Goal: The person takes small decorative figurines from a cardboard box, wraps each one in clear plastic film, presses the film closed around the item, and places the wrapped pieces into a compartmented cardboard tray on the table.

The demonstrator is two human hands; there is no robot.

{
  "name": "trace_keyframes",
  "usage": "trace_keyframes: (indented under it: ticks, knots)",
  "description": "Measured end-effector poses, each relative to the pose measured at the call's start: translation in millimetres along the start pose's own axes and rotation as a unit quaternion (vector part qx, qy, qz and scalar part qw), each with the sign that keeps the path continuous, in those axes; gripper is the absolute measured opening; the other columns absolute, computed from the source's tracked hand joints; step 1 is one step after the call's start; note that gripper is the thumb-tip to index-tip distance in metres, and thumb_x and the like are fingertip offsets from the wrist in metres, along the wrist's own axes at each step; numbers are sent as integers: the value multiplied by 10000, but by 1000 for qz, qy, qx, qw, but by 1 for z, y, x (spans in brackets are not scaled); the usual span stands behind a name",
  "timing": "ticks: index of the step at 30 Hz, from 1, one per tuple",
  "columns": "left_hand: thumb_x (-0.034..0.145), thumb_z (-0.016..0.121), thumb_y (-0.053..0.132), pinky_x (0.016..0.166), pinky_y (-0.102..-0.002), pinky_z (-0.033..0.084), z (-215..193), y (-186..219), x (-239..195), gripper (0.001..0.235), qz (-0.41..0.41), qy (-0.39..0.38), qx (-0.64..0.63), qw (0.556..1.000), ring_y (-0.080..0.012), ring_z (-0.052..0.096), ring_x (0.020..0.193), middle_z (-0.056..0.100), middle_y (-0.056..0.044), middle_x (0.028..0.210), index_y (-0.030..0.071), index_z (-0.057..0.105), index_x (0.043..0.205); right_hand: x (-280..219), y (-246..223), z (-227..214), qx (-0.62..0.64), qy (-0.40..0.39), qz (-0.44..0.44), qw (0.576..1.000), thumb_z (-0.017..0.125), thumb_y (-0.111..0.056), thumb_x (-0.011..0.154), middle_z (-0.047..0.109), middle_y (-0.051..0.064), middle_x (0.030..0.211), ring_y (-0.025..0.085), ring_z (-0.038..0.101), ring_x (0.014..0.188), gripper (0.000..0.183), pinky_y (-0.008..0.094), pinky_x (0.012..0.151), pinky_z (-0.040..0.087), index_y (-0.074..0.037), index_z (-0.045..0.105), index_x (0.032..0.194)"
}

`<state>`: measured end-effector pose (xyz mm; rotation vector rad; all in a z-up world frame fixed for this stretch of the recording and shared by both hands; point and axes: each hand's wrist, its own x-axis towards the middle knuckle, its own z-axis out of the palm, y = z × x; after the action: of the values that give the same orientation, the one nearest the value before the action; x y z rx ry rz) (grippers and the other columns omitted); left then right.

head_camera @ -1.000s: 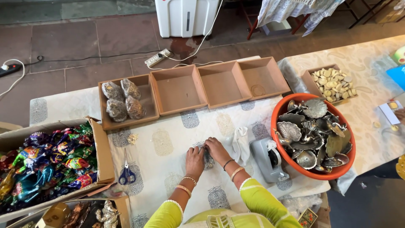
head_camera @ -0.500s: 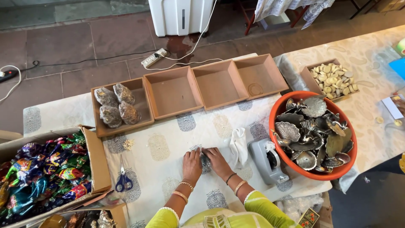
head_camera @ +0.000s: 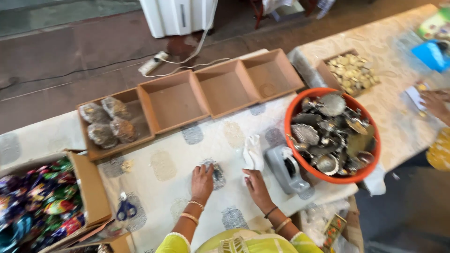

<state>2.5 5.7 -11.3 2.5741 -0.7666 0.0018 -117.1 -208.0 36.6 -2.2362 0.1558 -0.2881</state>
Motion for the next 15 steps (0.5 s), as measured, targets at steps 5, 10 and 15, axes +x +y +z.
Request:
trace_keyframes:
  ticks: [5, 10, 15]
  knots:
    - [807, 635, 30, 959, -415, 490, 7, -1, 1, 513, 58, 14, 34, 998, -310, 559, 1003, 629, -136, 1059, 64, 638, 1319, -63, 46, -72, -56, 183, 77, 978, 585, -139, 992, 590, 118, 1149, 252, 610, 1011, 234, 354, 932, 522, -83, 629, 1216]
    - [813, 621, 37, 934, -425, 516, 9, -9, 6, 528, 53, -6, 96, 994, -316, 586, 1032, 650, -162, 1105, 75, 622, 1340, -95, 63, -143, -163, 305, 156, 925, 579, -115, 1021, 613, 122, 1079, 279, 557, 1061, 165, 373, 938, 466, -58, 666, 1149]
    - [852, 620, 17, 981, -403, 521, 18, -31, 17, 535, 65, 2, 153, 986, -310, 600, 1070, 659, -179, 1163, 92, 613, 1381, -82, 84, -166, -133, 234, 210, 940, 618, -137, 973, 656, 127, 1028, 279, 591, 979, 197, 383, 868, 494, -61, 728, 1118]
